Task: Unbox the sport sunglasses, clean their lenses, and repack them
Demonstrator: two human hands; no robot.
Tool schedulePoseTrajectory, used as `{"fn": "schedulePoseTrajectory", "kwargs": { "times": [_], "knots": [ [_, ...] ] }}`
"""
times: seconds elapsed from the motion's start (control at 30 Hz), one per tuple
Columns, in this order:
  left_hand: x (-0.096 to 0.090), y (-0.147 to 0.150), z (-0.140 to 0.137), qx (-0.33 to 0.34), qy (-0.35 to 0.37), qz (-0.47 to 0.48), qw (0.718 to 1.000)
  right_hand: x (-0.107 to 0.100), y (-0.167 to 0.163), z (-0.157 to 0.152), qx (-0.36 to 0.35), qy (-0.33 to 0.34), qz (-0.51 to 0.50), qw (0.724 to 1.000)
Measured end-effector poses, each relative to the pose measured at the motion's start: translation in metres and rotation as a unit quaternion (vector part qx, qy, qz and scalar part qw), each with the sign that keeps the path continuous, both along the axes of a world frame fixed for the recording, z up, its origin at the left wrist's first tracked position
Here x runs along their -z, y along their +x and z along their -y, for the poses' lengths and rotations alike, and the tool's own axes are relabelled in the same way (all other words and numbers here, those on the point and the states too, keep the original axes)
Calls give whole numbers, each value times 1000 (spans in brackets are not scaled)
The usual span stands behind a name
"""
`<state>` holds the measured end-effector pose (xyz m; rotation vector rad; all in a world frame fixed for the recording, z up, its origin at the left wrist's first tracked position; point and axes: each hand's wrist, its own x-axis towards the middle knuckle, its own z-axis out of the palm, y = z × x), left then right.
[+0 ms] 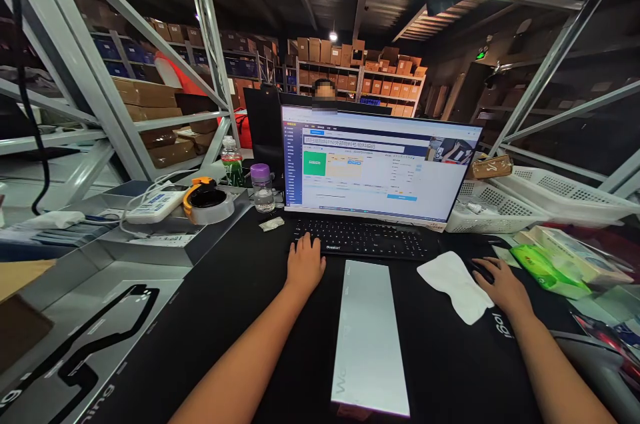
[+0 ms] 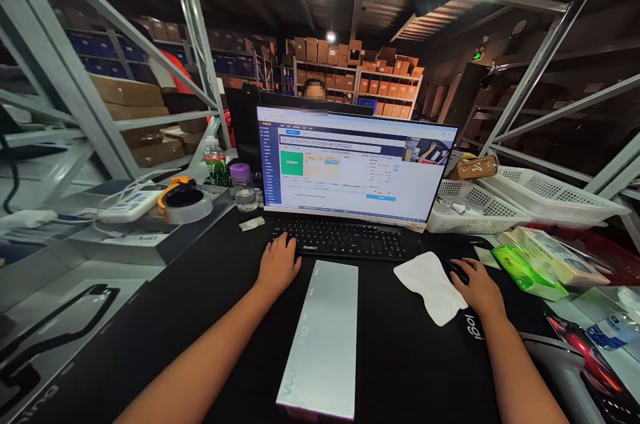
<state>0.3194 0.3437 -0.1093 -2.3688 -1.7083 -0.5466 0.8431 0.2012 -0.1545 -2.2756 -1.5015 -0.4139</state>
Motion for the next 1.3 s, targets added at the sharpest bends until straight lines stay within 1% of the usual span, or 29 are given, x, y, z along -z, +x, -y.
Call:
{"fn": "schedulePoseTrajectory", "kwargs": {
  "times": [0.27,0.77,1.1,1.3],
  "knots": [
    [1,-1,0,-1,1,-4,1000,-1,-2,1,-6,-4,-2,1000],
    [-1,0,0,-1,-3,-4,1000,4,5,-1,-4,-2,-1,1000],
    [-2,0,1,0,-3,-13,1000,-3,-6,-1,21,4,-4,1000],
    [-2,1,1,-1,-1,-16,1000,-5,-8,-2,32,22,-2,999]
  ]
}}
